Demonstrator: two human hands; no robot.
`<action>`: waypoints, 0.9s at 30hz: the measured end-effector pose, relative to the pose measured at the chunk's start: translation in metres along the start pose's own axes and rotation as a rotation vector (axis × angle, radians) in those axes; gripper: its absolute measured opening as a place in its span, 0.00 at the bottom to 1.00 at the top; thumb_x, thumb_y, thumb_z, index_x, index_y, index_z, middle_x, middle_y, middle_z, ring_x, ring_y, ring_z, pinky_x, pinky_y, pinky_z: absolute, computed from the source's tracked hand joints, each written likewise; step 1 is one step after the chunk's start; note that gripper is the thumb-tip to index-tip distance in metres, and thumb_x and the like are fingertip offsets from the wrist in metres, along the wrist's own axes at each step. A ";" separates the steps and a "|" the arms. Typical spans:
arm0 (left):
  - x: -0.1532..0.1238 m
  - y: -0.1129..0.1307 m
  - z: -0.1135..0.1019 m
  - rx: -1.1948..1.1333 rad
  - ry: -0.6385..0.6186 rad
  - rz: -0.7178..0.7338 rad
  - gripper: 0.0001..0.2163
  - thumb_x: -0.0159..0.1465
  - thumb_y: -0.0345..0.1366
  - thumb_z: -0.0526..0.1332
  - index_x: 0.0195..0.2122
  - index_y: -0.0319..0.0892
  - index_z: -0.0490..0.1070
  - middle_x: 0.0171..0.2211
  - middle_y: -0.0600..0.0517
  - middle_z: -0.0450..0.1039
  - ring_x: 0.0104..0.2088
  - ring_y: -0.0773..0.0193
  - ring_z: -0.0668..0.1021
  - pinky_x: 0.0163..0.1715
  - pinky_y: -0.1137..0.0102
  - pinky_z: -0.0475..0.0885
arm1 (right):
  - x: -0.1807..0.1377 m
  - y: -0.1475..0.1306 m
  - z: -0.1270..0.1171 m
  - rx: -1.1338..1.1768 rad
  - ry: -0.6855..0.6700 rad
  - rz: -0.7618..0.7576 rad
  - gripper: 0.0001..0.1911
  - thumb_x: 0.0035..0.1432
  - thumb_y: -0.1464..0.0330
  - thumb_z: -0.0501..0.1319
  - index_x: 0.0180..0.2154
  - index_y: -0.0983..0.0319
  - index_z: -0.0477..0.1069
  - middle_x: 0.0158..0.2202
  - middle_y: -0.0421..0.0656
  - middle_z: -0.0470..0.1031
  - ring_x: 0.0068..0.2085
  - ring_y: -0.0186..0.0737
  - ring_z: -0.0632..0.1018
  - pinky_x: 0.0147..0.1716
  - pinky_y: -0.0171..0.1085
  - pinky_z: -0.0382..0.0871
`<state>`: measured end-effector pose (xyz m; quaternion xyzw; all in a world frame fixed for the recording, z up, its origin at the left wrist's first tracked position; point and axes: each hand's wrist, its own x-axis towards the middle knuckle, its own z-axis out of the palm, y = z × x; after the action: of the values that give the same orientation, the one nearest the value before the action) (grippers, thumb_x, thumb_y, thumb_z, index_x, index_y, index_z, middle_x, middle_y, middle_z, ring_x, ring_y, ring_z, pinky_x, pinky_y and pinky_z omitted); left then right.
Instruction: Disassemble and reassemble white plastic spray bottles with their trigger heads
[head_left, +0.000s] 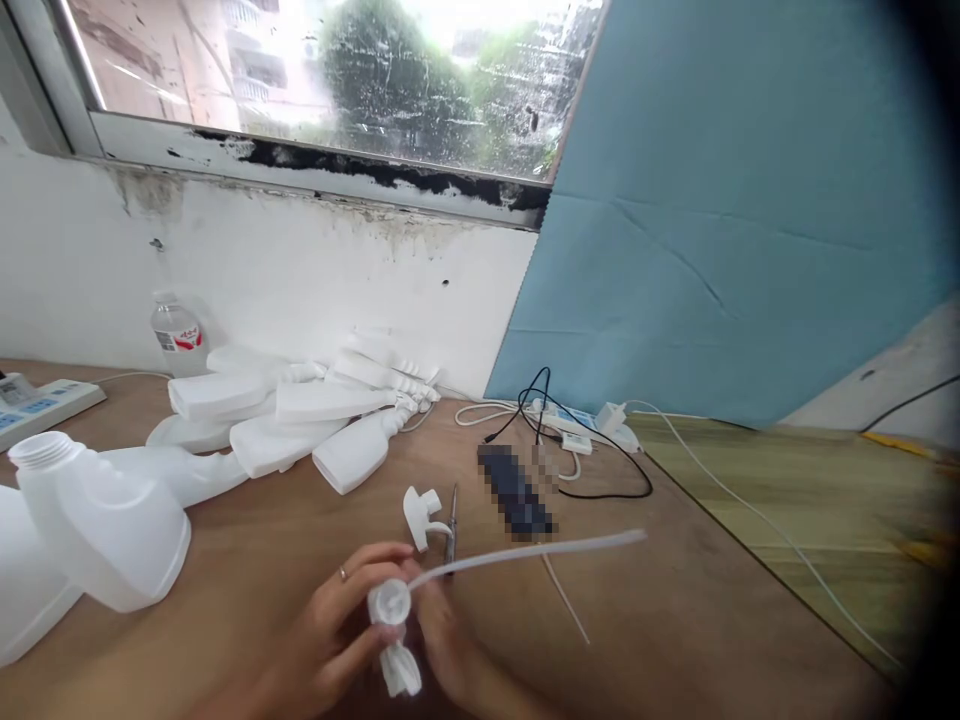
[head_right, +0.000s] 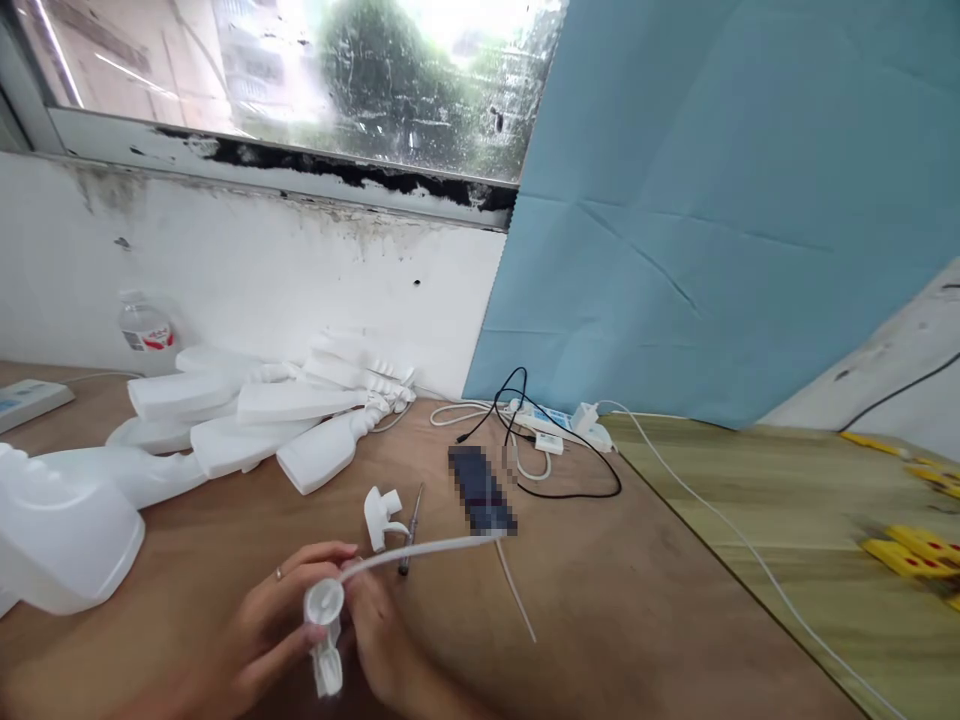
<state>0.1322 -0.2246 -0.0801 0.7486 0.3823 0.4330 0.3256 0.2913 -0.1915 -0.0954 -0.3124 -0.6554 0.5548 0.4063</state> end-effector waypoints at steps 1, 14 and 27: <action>-0.005 -0.003 -0.002 -0.014 0.053 -0.045 0.14 0.65 0.39 0.55 0.52 0.47 0.68 0.55 0.43 0.67 0.55 0.52 0.70 0.54 0.62 0.67 | -0.003 0.000 -0.002 -0.046 0.018 -0.023 0.18 0.64 0.56 0.50 0.39 0.59 0.73 0.30 0.42 0.71 0.29 0.37 0.71 0.27 0.34 0.67; -0.007 -0.004 -0.015 0.179 -0.202 -0.167 0.11 0.64 0.41 0.55 0.45 0.45 0.67 0.38 0.48 0.72 0.38 0.59 0.74 0.40 0.69 0.69 | -0.008 0.005 -0.017 -0.059 -0.047 -0.068 0.14 0.64 0.59 0.53 0.39 0.61 0.71 0.27 0.39 0.65 0.23 0.29 0.66 0.22 0.29 0.58; -0.004 -0.017 -0.031 0.005 -0.098 -0.311 0.13 0.64 0.47 0.55 0.41 0.43 0.67 0.31 0.53 0.68 0.30 0.65 0.69 0.31 0.73 0.64 | 0.042 0.002 -0.116 -0.592 0.340 -0.438 0.11 0.65 0.69 0.50 0.37 0.60 0.70 0.40 0.46 0.74 0.39 0.39 0.77 0.37 0.40 0.73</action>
<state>0.0982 -0.2147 -0.0823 0.7014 0.4781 0.3394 0.4052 0.3733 -0.1002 -0.0830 -0.3560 -0.7615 0.1828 0.5099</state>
